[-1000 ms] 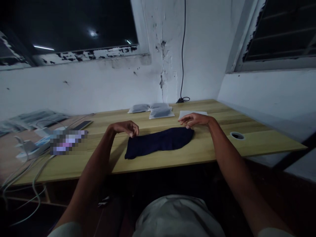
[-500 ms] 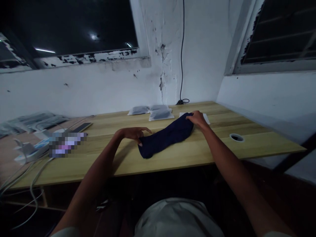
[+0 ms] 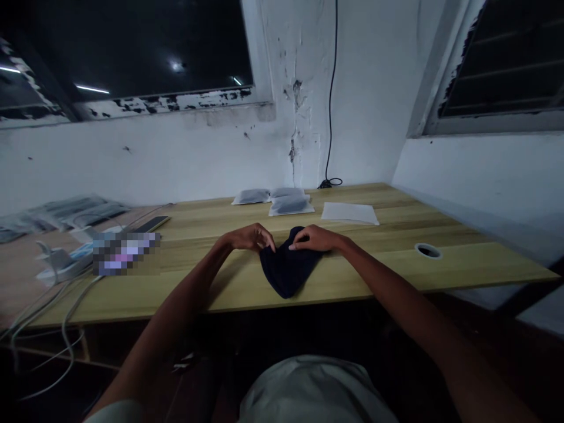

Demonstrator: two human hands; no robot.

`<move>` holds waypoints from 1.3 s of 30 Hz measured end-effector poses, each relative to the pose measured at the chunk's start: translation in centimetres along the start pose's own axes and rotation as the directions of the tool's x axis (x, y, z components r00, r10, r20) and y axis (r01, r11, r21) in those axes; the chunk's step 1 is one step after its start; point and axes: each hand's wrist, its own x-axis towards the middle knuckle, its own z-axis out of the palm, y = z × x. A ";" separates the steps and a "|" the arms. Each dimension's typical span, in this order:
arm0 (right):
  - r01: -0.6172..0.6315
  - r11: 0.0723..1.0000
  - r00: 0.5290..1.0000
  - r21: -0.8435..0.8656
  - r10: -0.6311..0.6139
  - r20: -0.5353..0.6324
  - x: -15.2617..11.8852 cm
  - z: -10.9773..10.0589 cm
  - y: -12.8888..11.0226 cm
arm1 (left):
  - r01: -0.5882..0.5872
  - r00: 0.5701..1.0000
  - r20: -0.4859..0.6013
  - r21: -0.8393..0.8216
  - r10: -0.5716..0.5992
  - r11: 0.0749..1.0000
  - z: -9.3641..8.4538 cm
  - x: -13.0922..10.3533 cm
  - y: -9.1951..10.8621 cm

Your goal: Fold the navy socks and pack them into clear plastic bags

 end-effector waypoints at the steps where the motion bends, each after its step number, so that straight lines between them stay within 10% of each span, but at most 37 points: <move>1: 0.003 1.000 1.000 0.004 -0.003 0.007 0.0 -0.1 0.2 | -0.058 0.998 -0.030 0.018 0.059 0.998 0.1 0.2 0.0; 5: 0.007 0.998 0.998 0.060 -0.011 0.060 -0.2 -0.7 0.6 | -0.202 0.976 -0.074 0.043 0.205 0.978 1.0 0.9 0.3; 10: -0.162 0.927 0.979 0.338 0.194 -0.063 0.1 -0.7 1.4 | -0.103 0.958 -0.261 0.056 0.114 0.993 3.1 2.5 -0.5; 15: -0.219 0.804 0.907 0.552 0.377 -0.190 -0.2 -1.4 1.7 | 0.125 0.734 -0.677 0.209 0.051 0.970 4.9 5.0 -2.2; 20: -0.224 0.913 0.854 0.341 0.353 -0.382 0.3 -0.7 1.8 | 0.334 0.561 -0.828 0.203 -0.021 0.920 5.8 6.1 -2.7; 23: -0.293 0.936 0.869 0.194 0.345 -0.355 0.8 -0.2 2.6 | 0.299 0.601 -0.793 0.107 -0.100 0.948 5.8 6.3 -3.0; 28: -0.434 0.899 0.897 0.060 0.437 -0.065 0.0 -2.1 3.7 | -0.132 0.757 -0.649 -0.267 -0.077 0.955 5.5 6.7 -3.8; 34: -0.508 0.857 0.789 -0.089 0.421 -0.448 -1.3 -4.8 5.9 | -0.155 0.707 -0.704 -0.252 -0.071 0.955 5.0 6.8 -4.5; 39: -0.591 0.804 0.759 -0.068 0.525 -0.384 -2.6 -6.1 7.0 | 0.017 0.593 -0.801 -0.092 -0.084 0.996 4.0 6.6 -5.2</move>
